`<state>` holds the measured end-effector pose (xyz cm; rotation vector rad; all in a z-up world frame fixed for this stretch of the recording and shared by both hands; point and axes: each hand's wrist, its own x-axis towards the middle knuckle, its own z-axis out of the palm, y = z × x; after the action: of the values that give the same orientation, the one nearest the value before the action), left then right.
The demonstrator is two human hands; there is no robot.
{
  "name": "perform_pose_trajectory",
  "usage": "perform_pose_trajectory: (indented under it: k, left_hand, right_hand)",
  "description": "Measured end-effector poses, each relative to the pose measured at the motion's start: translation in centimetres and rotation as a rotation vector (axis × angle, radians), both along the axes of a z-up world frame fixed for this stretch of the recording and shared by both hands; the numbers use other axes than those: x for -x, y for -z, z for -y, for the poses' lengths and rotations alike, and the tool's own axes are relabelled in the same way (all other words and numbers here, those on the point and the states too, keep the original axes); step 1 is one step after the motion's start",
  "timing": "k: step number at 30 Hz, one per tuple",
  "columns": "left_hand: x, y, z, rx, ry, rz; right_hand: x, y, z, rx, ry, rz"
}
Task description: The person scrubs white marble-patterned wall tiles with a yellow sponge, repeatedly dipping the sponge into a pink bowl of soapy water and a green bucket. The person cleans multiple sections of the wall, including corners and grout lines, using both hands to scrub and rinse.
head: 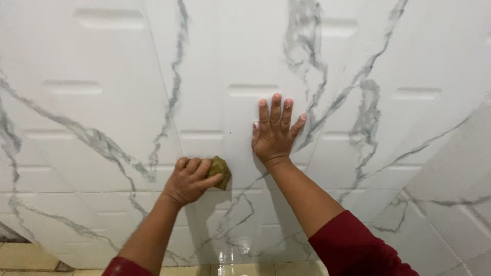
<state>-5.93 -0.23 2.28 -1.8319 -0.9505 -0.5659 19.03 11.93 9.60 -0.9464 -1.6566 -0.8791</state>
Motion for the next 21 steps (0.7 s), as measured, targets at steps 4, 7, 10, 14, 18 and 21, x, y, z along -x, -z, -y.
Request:
perform_pose_trajectory:
  k: [4, 7, 10, 14, 18, 21]
  left_hand:
    - [5.0, -2.9, 0.4, -0.034, -0.096, 0.022]
    - [8.5, -6.2, 1.1, -0.136, -0.141, 0.134]
    - [11.8, -10.1, 1.8, -0.206, -0.246, 0.289]
    - [15.0, -15.6, 2.2, -0.281, -0.369, 0.634]
    - [13.6, -16.5, 0.6, -0.324, -0.288, 0.951]
    - [11.4, -13.1, 0.1, -0.368, -0.292, 0.831]
  right_hand:
    - [1.4, 0.6, 0.2, 0.055, 0.041, -0.056]
    - [2.9, 1.3, 0.7, 0.098, 0.032, -0.092]
    - [4.7, 2.1, 1.5, 0.104, -0.065, -0.066]
    - [7.1, 3.0, 3.1, 0.113, -0.119, 0.107]
    - [10.6, 3.3, 4.8, 0.124, -0.187, 0.263]
    - [12.8, 3.2, 5.9, 0.135, -0.221, 0.214]
